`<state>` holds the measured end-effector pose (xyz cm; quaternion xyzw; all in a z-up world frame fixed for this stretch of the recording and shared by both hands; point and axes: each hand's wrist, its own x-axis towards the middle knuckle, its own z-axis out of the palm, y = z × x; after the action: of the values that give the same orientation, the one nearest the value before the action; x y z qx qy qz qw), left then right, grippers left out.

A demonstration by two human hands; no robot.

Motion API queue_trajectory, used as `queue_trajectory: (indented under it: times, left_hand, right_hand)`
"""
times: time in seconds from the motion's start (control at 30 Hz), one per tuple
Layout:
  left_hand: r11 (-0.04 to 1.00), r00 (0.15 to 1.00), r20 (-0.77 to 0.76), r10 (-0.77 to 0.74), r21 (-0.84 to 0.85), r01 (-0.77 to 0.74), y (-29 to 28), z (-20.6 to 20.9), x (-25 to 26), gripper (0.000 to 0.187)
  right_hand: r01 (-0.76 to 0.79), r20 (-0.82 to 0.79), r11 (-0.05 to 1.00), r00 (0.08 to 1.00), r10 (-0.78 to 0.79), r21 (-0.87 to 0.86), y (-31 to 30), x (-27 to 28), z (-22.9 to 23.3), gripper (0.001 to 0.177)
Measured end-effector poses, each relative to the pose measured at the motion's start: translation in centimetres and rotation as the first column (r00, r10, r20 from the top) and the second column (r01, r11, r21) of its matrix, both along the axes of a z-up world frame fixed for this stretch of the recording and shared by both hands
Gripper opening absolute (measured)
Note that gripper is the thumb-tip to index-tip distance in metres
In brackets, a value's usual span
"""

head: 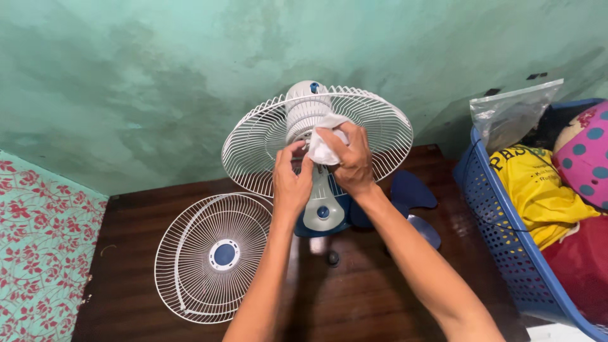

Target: The person wipes the exterior of a disassembled table fan with a white cloth. They clean the motor housing, the neck, and the rear wire cage while the front cage and fan blades lie on the table.

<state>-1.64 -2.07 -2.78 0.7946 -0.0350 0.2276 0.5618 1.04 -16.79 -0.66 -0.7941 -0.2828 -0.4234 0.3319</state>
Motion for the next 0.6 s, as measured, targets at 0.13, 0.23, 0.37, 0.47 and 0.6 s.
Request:
queue_trajectory:
  times: [0.13, 0.23, 0.37, 0.47, 0.6]
  left_hand:
    - [0.998, 0.999, 0.006, -0.041, 0.044, 0.040, 0.0, 0.4, -0.1, 0.037]
    - [0.995, 0.999, -0.016, -0.039, 0.091, 0.041, 0.3, 1.3, -0.2, 0.041]
    - [0.970, 0.999, 0.009, -0.035, 0.241, 0.032, -0.5, 2.0, -0.2, 0.053]
    - [0.947, 0.999, 0.011, -0.040, 0.318, 0.034, -0.9, 1.9, -0.3, 0.059]
    - [0.943, 0.998, -0.045, -0.035, 0.330, 0.048, -0.9, 1.9, -0.1, 0.060]
  right_hand:
    - [-0.078, -0.136, 0.981, 0.985, 0.103, 0.179, -0.7, -0.1, -2.5, 0.040]
    - [-0.080, -0.172, 0.970, 0.978, 0.122, 0.230, -1.5, -0.5, -2.8, 0.037]
    - [0.117, 0.052, 0.969, 0.990, -0.131, 0.218, -3.3, -0.4, -0.7, 0.035]
    - [0.190, 0.056, 0.960, 0.977, -0.205, 0.206, -2.8, 0.7, 0.2, 0.034]
    - [0.120, 0.057, 0.979, 0.990, -0.131, 0.163, -2.4, 0.6, 0.4, 0.032]
